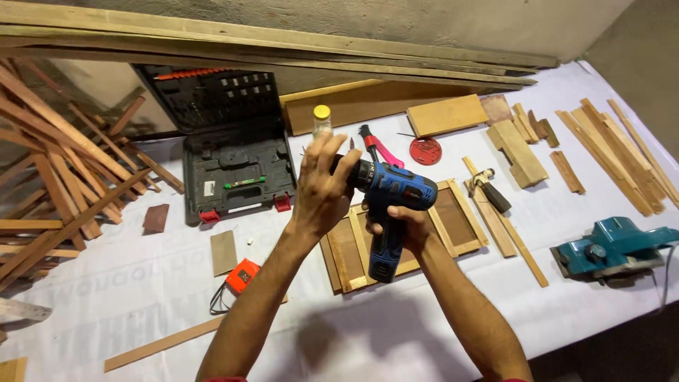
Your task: Measure, assemble, and secure small wooden slats into a frame using a hammer and drill.
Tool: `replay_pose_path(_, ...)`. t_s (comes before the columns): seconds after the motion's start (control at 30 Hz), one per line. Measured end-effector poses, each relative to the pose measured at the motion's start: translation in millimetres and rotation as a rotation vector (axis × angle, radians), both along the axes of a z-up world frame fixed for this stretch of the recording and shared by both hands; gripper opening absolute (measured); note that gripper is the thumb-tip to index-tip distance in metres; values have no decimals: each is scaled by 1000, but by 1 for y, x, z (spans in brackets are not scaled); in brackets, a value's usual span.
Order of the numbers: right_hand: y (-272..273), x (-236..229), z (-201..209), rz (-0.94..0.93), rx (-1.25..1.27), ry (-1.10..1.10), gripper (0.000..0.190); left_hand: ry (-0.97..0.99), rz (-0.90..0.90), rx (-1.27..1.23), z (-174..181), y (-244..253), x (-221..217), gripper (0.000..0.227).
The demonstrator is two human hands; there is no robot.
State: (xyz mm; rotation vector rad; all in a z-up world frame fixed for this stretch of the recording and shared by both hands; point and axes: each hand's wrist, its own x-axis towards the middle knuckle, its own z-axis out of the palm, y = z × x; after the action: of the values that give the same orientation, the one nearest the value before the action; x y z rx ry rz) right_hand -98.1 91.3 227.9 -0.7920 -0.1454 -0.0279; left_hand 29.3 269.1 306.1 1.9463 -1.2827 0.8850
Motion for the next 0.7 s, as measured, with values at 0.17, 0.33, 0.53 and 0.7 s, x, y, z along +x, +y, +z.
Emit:
replay_pose_path(0.17, -43, -41, -5, 18, 70, -22, 73, 213, -104, -231, 2, -13, -40, 99)
replay_pose_path(0.33, -69, -63, -19, 38, 114, -7, 78, 1107, -569, -425, -58, -80, -63, 85)
replay_pose_path(0.53, -102, -78, -53, 143, 172, -31, 67, 1406, -806, -552, -79, -134, -90, 39)
replay_pose_path(0.7, -143, -91, -71, 218, 245, -19, 64, 1455, -777, -572, -96, -172, -107, 36)
